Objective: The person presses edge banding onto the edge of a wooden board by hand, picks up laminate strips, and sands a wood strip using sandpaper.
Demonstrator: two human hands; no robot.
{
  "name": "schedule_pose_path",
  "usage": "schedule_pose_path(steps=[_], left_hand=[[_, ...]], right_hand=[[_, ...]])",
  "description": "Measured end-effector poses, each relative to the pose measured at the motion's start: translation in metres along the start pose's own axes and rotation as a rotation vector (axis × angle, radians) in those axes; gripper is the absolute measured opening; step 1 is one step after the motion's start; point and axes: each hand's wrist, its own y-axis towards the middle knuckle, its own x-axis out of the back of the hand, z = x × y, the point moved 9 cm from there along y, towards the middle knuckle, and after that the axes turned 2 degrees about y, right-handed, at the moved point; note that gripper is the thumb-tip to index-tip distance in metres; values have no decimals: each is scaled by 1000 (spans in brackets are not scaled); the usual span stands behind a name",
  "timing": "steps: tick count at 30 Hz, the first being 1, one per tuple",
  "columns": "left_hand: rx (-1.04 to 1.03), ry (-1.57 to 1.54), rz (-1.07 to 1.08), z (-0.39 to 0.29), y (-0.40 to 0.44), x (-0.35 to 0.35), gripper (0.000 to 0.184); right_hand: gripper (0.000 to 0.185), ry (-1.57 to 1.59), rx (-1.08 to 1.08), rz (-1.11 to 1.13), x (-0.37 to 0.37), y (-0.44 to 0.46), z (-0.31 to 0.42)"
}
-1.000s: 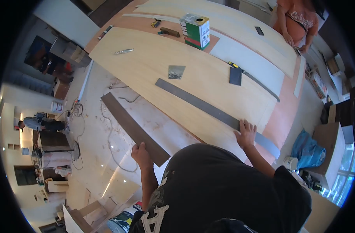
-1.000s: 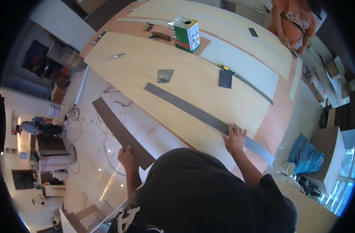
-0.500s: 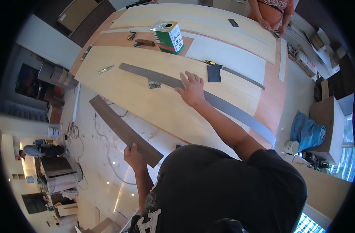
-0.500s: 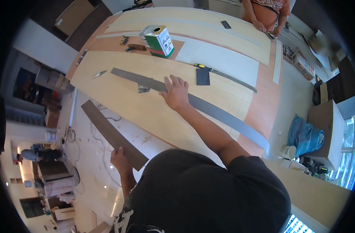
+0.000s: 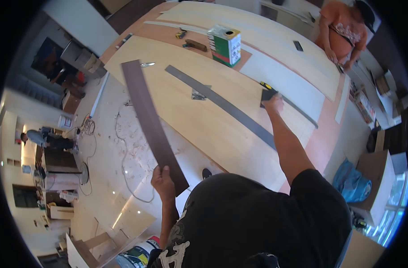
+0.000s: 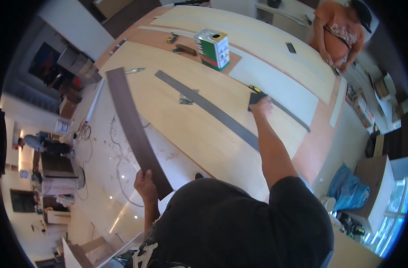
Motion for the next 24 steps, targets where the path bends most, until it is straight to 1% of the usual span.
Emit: schedule_pose_path(steps=[2,3,4,6,8,9,10,12,15,16,18,19,21,22,24], left_hand=[[-33,-15,55,11,4,-12,13],[-93,-71,61,-1,4,-21,14],[-50,13,95,4,6,-24,20],[-54,27,153,-4,8,-37,21],[-105,74,212,-22,12,-53,21],[-127,102,249,-30,13,-63,21],[-138,36,270,-35,12,-74,21],[-165,-92,319,-48,12,-99,20],[-111,-15,558,-65,4,-136,21],[-143,-30,548,-73,1,-142,22],[-202,-60,516,-85,-2,-147,27],[-332,52,386,-96,0,-134,48],[-733,181,131,-150,-4,-100,61],[-922,254,-1,-174,-13,-84,68],[-993,410,104,-191,-16,-88,73]], right_hand=[[70,70,30,112,-10,12,-11],[64,286,-76,203,-30,26,-31],[58,499,-186,298,-51,31,-42],[48,1197,-195,500,-52,0,-15],[38,1640,-91,833,-19,-67,37],[36,1742,2,983,4,-104,61],[34,1839,94,1130,28,-140,84],[32,1762,257,1144,73,-197,130],[40,1795,477,1239,83,-235,178],[37,1721,486,1168,106,-250,192],[27,1697,489,1009,110,-247,201],[24,1533,569,861,115,-245,203],[19,1199,697,580,132,-258,206],[18,1147,713,598,127,-269,208],[17,1037,742,630,117,-291,211]])
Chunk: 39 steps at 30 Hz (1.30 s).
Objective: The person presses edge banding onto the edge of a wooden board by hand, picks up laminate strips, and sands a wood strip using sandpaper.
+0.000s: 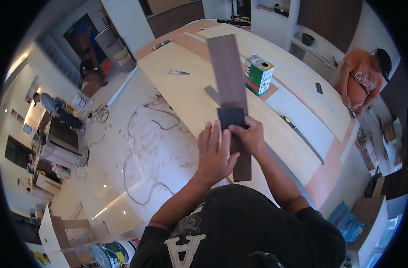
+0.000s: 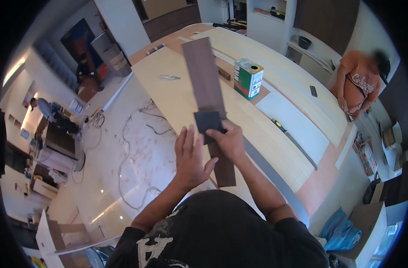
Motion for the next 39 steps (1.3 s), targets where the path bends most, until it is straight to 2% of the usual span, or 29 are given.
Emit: schedule_pose_path(steps=[1,4,7,10,11,12,13,14,16,19,22,23,26,27,29,32,39], left_hand=[[-48,41,75,-4,3,-4,76],[-60,118,51,11,7,-14,79],[-41,92,78,21,5,-7,80],[-53,100,64,18,7,7,75],[-95,93,39,18,5,5,73],[-137,85,17,16,3,3,71],[-187,56,9,9,-1,0,60],[-200,28,17,7,-5,-5,60],[-222,-20,34,7,-16,-16,59],[242,-313,171,27,-26,-19,58],[608,-941,-77,49,-49,-27,58],[565,-964,-57,46,-46,-29,59],[414,-905,67,34,-45,-50,64],[385,-889,185,22,-42,-51,65],[285,-715,191,13,-43,-48,68],[251,-607,257,13,-45,-48,75],[137,-425,292,10,-37,-49,82]], right_hand=[[18,107,32,61,-17,-6,0],[17,66,82,224,-46,-10,-4],[19,297,-48,314,-61,-16,2],[21,224,73,391,-60,-21,15],[26,222,170,364,-54,-22,14],[27,204,187,345,-45,-25,7],[28,185,201,329,-35,-29,1],[29,164,216,318,-28,-31,-2],[22,344,123,181,-13,-32,-20],[16,461,84,-8,24,-23,-60],[26,564,25,-196,46,-14,-57],[31,606,-5,-257,51,-12,-52],[50,581,166,-325,49,0,-37],[54,536,173,-353,42,-1,-26],[64,450,190,-412,34,-7,-3],[65,537,9,-165,16,1,-6],[51,323,-16,-81,-5,16,-8]])
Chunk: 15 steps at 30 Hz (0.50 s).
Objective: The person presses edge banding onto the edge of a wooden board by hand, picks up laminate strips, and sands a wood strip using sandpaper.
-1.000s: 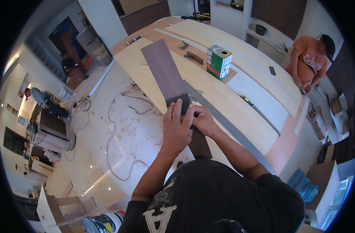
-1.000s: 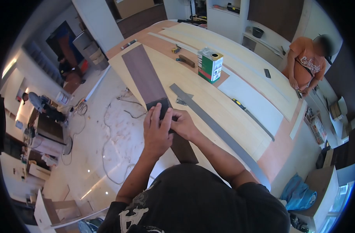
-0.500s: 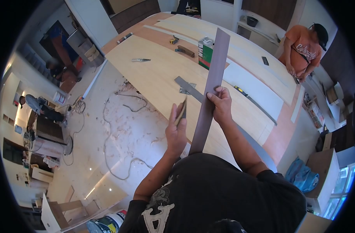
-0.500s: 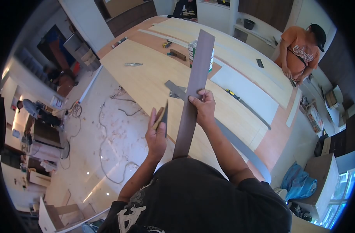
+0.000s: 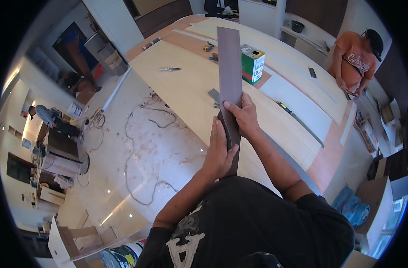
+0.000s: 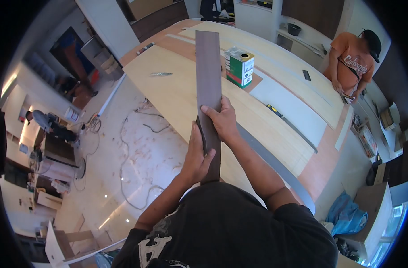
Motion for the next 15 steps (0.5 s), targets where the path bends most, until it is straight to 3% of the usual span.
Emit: schedule_pose_path(steps=[10,13,15], left_hand=[[-52,-248,-145,20,95,75,80],[-74,-246,-141,15,74,57,82],[1,-272,-18,17,32,23,87]], right_hand=[[59,35,55,117,-47,-8,17],[58,62,79,104,-40,-6,16],[58,83,59,82,-30,-2,11]])
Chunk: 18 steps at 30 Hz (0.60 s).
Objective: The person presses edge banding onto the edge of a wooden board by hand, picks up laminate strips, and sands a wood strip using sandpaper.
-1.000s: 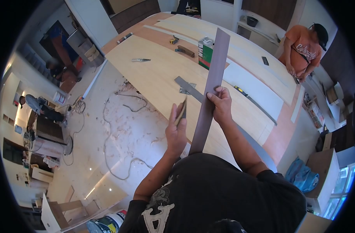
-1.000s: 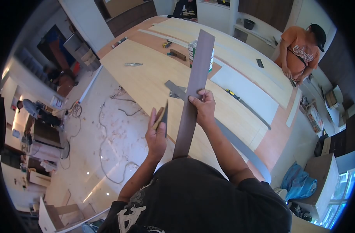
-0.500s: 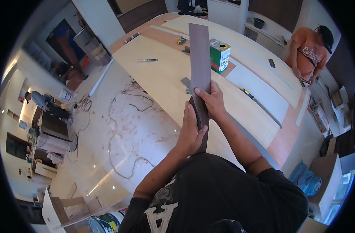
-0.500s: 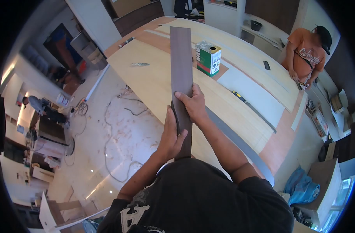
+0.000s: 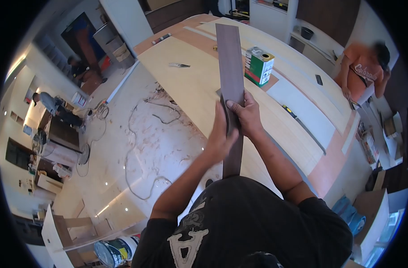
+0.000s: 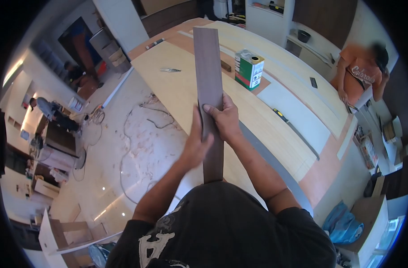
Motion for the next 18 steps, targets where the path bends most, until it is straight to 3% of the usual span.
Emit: schedule_pose_path(steps=[6,8,12,14,18], left_hand=[[91,72,135,3,-69,-26,94],[129,40,88,8,-46,-13,92],[21,23,-212,30,34,63,81],[-4,-10,-214,21,72,95,82],[35,-159,-165,11,94,95,82]], right_hand=[[60,-92,-51,-22,5,-3,-2],[62,-79,-43,65,-13,1,2],[66,-239,67,92,-31,-2,-18],[67,-277,85,128,-45,-10,0],[67,-171,28,125,-44,-9,12]])
